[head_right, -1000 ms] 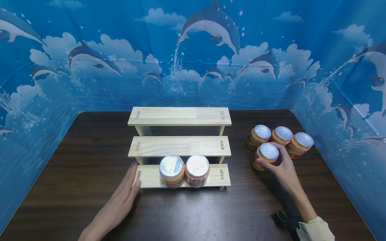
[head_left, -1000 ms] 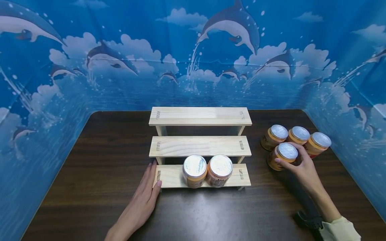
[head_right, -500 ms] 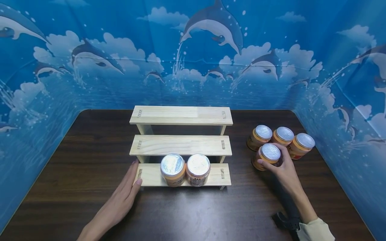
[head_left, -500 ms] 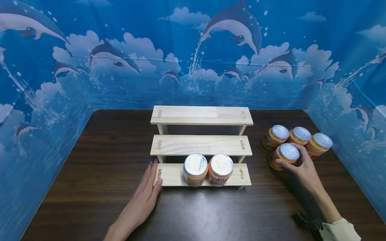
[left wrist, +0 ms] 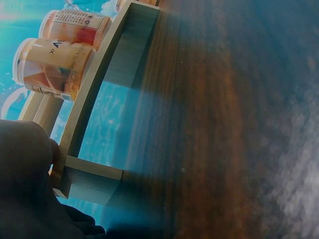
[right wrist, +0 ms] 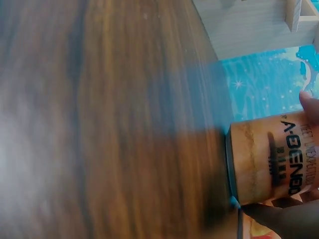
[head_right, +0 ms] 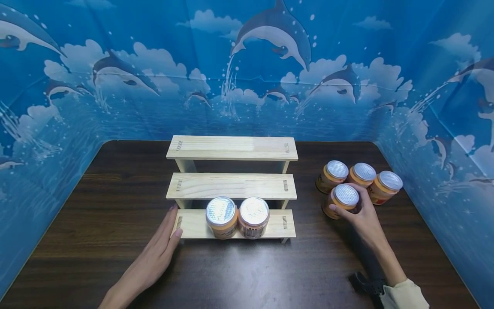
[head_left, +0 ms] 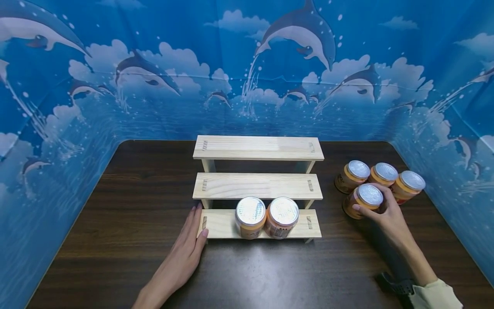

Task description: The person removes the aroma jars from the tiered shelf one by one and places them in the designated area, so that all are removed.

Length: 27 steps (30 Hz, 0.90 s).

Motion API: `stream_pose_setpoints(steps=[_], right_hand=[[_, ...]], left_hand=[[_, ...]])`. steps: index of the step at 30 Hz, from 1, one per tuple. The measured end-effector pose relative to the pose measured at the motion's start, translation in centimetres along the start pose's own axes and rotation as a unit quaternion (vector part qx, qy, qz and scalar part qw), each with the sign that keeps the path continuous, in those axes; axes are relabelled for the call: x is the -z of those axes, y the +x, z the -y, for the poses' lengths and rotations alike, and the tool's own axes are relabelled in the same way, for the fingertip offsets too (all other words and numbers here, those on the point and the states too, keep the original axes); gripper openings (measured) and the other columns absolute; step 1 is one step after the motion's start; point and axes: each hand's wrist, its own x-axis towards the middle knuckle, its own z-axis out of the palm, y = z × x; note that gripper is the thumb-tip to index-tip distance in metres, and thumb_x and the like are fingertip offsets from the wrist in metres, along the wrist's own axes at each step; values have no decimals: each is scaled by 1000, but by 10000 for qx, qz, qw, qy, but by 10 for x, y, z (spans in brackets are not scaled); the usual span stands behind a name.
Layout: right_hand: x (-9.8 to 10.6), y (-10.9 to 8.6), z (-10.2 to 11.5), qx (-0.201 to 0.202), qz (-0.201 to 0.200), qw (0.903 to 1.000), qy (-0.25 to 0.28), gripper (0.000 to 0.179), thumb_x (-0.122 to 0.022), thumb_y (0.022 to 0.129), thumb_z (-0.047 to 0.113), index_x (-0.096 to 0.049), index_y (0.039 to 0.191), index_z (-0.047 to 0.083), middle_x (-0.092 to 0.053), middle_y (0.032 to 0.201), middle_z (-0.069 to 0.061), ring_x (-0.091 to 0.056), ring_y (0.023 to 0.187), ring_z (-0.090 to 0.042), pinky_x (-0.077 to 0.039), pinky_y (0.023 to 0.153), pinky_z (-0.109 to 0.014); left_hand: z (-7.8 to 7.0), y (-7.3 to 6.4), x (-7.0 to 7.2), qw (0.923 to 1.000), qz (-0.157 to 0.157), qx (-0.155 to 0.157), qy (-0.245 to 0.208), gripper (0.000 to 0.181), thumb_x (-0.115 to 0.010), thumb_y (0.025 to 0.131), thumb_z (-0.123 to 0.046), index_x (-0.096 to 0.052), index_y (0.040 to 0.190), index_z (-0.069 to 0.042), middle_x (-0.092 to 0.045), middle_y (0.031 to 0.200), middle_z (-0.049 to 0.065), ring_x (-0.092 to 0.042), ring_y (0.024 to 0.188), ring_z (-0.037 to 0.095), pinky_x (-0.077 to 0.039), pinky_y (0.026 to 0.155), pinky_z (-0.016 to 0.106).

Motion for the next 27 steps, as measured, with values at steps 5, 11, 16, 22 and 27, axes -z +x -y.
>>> stream_pose_setpoints(steps=[5, 11, 16, 22, 27], right_hand=[[5, -1, 11, 267, -24, 9989, 387, 76, -78, 100, -4, -41, 164, 12, -52, 145, 14, -54, 128, 4, -46, 95, -5], [14, -2, 49, 1420, 96, 9854, 934, 78, -69, 94, -24, -44, 164, 2, -58, 159, -1, -57, 144, -3, -44, 112, -9], [5, -11, 85, 1778, 1177, 9626, 1670, 84, -74, 95, -18, -34, 167, -6, -44, 171, -15, -52, 153, -14, -44, 119, -17], [-29, -18, 103, 1909, 2355, 9355, 1815, 84, -78, 103, 7, -28, 171, -3, -36, 175, -23, -51, 156, -22, -46, 123, -28], [-47, -20, 102, 1781, 2715, 9293, 1763, 85, -79, 104, 14, -29, 171, -1, -39, 174, -19, -54, 153, -21, -49, 121, -33]], left_hand=[[-1, 1, 0, 10000, 41, 52, -2, 73, -32, 121, -47, -4, 178, -11, -2, 184, 24, -7, 170, 46, -18, 132, 70], [-1, 1, 0, 9999, 77, 87, -25, 73, -31, 121, -48, -4, 178, -11, -1, 184, 24, -6, 170, 46, -17, 132, 70], [-1, 0, 1, 10000, 46, 44, -20, 73, -32, 121, -47, -4, 178, -11, -2, 184, 24, -7, 170, 46, -17, 132, 71], [0, -1, 0, 10000, -25, -16, -14, 72, -33, 121, -46, -6, 178, -10, -4, 183, 25, -8, 169, 47, -19, 131, 71], [0, -1, 1, 10000, 16, 27, -5, 72, -33, 121, -46, -6, 178, -10, -3, 183, 25, -8, 169, 47, -18, 132, 70]])
